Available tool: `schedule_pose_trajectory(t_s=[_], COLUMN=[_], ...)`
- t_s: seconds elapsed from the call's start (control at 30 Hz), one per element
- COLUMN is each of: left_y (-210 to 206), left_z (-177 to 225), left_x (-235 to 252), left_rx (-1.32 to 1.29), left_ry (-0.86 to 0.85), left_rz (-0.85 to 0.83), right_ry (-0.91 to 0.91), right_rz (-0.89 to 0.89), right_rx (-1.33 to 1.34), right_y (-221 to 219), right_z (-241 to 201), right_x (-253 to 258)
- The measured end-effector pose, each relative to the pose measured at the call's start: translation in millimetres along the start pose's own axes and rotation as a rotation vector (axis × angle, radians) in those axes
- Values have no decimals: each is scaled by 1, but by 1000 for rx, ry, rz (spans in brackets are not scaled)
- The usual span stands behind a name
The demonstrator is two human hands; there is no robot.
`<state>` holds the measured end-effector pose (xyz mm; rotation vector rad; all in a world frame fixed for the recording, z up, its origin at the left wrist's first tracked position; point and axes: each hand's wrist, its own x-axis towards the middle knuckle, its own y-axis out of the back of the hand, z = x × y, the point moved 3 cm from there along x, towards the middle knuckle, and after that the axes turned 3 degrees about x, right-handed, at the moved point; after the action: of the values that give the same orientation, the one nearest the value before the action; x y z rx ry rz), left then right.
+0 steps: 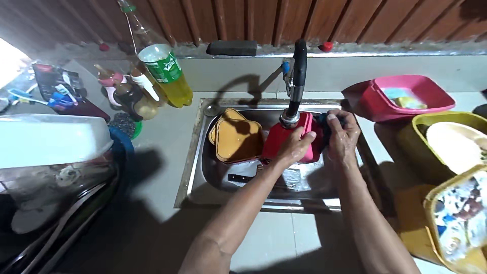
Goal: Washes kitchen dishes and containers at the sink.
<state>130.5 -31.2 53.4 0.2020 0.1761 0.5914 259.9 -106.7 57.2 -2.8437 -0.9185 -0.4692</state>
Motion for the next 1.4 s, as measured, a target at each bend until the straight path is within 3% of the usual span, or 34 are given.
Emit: schedule_pose_trajectory(t_s=[0.1, 0.27, 0.37, 0.5, 0.67, 0.8, 0.93, 1.07, 1.13, 1.3, 1.4], left_y=[-2, 4, 20, 50, 51, 57, 54, 57, 55, 51, 64], left_z=[-12, -72, -95, -109, -115, -125, -131, -131, -133, -118, -114], left_x=[0, 10, 12, 1, -8, -5, -10, -11, -11, -17, -23], left_rx=[-153, -645, -643, -497, -464, -468, -492, -485, -509, -488, -480], left_ry=[-5, 237, 300, 365, 429, 467, 463, 471, 456, 402, 388], left_rz=[102, 298, 459, 565, 632, 774, 825, 857, 828, 757, 670], right_ry=[3, -126, -197, 45, -248, -126, -301, -314, -249, -472, -716], right_rz=[55, 6, -211, -507, -444, -562, -440, -542, -565, -295, -144], right_rx=[77, 191, -128, -378, -348, -344, -456, -289, -310, -302, -38], right_y=[5, 3, -33, -80, -81, -101, -61, -89, -94, -61, -38], right_z=[-1, 29, 46, 46, 82, 62, 126, 76, 74, 123, 126], right_x=[8, 19, -8, -47, -19, -50, -39, -64, -63, -23, -7])
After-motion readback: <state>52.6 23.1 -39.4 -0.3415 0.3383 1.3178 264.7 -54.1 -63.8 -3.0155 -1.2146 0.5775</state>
